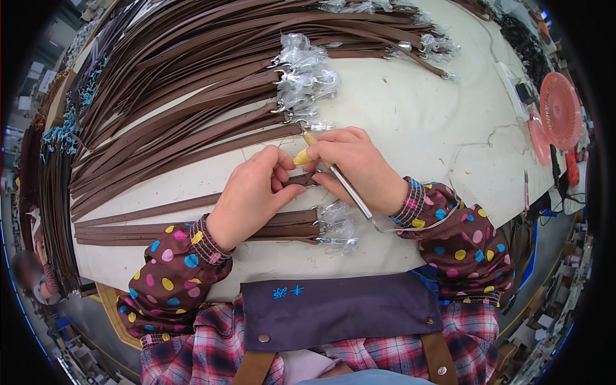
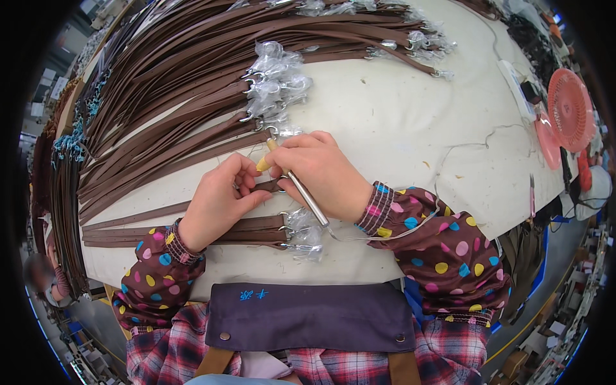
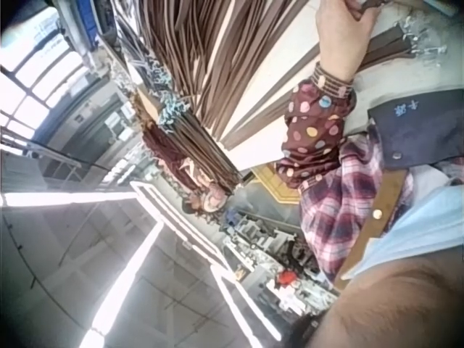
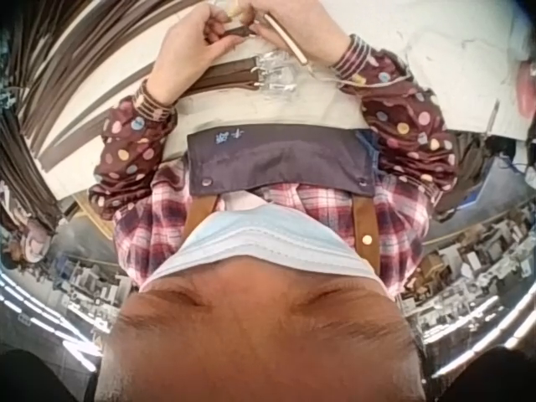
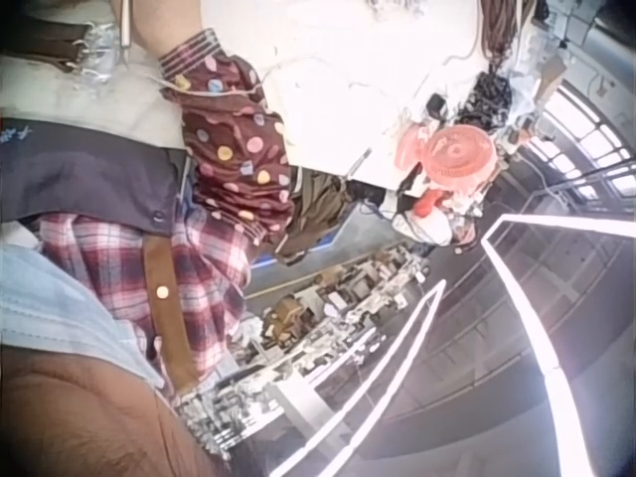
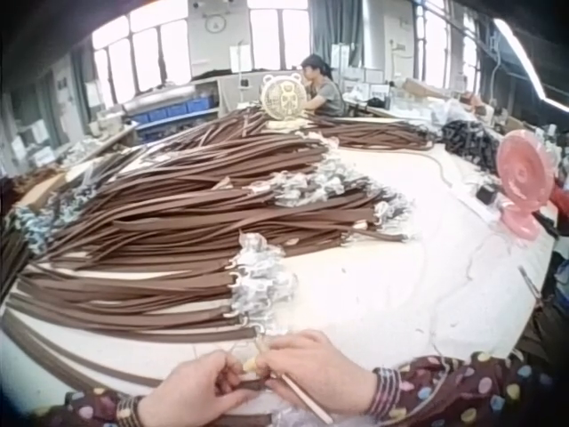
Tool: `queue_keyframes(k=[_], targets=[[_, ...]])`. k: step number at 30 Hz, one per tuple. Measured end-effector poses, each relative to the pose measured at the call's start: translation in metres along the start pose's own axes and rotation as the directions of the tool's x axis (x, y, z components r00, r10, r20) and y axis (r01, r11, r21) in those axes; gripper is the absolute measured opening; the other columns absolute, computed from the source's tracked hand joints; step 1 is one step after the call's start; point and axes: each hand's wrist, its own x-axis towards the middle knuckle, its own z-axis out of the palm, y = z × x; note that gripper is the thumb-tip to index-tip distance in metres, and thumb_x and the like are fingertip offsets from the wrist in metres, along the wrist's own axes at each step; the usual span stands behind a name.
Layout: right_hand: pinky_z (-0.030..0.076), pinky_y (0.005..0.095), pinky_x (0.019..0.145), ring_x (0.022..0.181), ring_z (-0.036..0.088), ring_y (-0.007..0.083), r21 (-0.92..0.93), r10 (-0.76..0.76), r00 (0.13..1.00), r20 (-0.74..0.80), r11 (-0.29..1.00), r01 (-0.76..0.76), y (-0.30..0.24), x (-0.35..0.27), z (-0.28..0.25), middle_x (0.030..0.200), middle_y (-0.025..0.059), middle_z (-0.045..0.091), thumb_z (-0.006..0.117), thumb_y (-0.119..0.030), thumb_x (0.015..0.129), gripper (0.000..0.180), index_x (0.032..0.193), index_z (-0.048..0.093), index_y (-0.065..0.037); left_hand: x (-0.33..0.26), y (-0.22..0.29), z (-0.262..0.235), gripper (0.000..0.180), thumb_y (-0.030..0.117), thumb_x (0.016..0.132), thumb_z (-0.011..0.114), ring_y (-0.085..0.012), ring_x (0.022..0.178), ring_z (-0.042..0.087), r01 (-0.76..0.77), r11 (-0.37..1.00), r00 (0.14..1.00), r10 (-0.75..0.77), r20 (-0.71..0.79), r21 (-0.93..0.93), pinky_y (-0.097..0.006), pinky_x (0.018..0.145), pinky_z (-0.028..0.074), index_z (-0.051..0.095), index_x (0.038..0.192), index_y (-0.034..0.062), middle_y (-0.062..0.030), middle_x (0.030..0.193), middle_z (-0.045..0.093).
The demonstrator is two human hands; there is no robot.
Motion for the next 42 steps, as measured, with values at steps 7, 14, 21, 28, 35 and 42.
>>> queue_keyframes(k=[7,14,21,28,35,42], targets=[[0.039,0.0377,0.088,0.094,0.057,0.0201,-0.211,-0.166,0.984,-0.068,0.966,0.149,0.000,-0.003,-0.002,0.088,0.0000,0.061,0.065,-0.006,0.073,0.027,0.098,0.060,-0.014,0.002,0.006,0.008,0.030,0.019,0.075,0.077,-0.0201,0.066,0.058,-0.086,0.973,0.996,0.091,-0.010,0.215,-0.032,0.059,0.048,0.056,0.091,0.0046,-0.0059,0.079,0.058],[0.040,0.0374,0.090,0.096,0.057,0.0211,-0.165,-0.213,0.962,-0.172,0.969,0.185,-0.006,-0.002,-0.002,0.086,0.0013,0.060,0.067,-0.006,0.071,0.030,0.100,0.060,-0.013,0.008,0.004,0.009,0.022,0.021,0.077,0.075,-0.0202,0.062,0.058,-0.005,0.997,0.999,0.008,-0.042,0.079,-0.032,0.056,0.046,0.060,0.084,0.0060,-0.0040,0.073,0.060],[0.045,0.0306,0.080,0.083,0.060,0.0207,0.127,0.041,0.969,-0.243,0.992,-0.010,-0.006,-0.006,-0.005,0.088,0.0046,0.066,0.066,-0.006,0.085,0.022,0.107,0.062,-0.006,0.008,0.005,0.004,0.017,0.016,0.083,0.069,-0.0121,0.057,0.055,0.091,0.994,0.995,-0.088,0.046,-0.062,-0.027,0.053,0.044,0.058,0.085,0.0030,-0.0034,0.067,0.059],[0.047,0.0238,0.063,0.070,0.058,0.0087,0.590,0.342,0.939,-0.044,0.767,-0.252,-0.007,-0.013,-0.004,0.079,0.0036,0.063,0.065,-0.016,0.089,0.019,0.096,0.059,0.000,0.006,-0.009,0.004,0.016,0.014,0.086,0.066,-0.0082,0.058,0.055,0.065,0.973,0.998,-0.063,0.018,-0.224,-0.024,0.053,0.043,0.056,0.086,0.0004,-0.0025,0.066,0.061],[0.046,0.0233,0.055,0.060,0.056,0.0099,0.502,0.367,0.927,-0.072,0.817,-0.284,-0.012,-0.010,0.007,0.073,0.0058,0.061,0.068,-0.015,0.085,0.024,0.088,0.048,-0.002,0.006,-0.009,0.002,0.017,0.013,0.086,0.065,-0.0078,0.061,0.056,0.096,0.956,0.995,-0.091,0.032,-0.278,-0.024,0.054,0.044,0.055,0.084,-0.0004,-0.0039,0.069,0.062],[0.046,0.0245,0.055,0.060,0.058,0.0118,0.463,0.376,0.926,-0.044,0.829,-0.314,-0.013,-0.010,0.008,0.072,0.0071,0.061,0.068,-0.015,0.085,0.023,0.090,0.048,-0.002,0.005,-0.009,0.002,0.017,0.013,0.086,0.065,-0.0074,0.061,0.054,0.111,0.953,0.994,-0.104,0.040,-0.284,-0.024,0.054,0.043,0.055,0.085,-0.0006,-0.0033,0.068,0.061]])
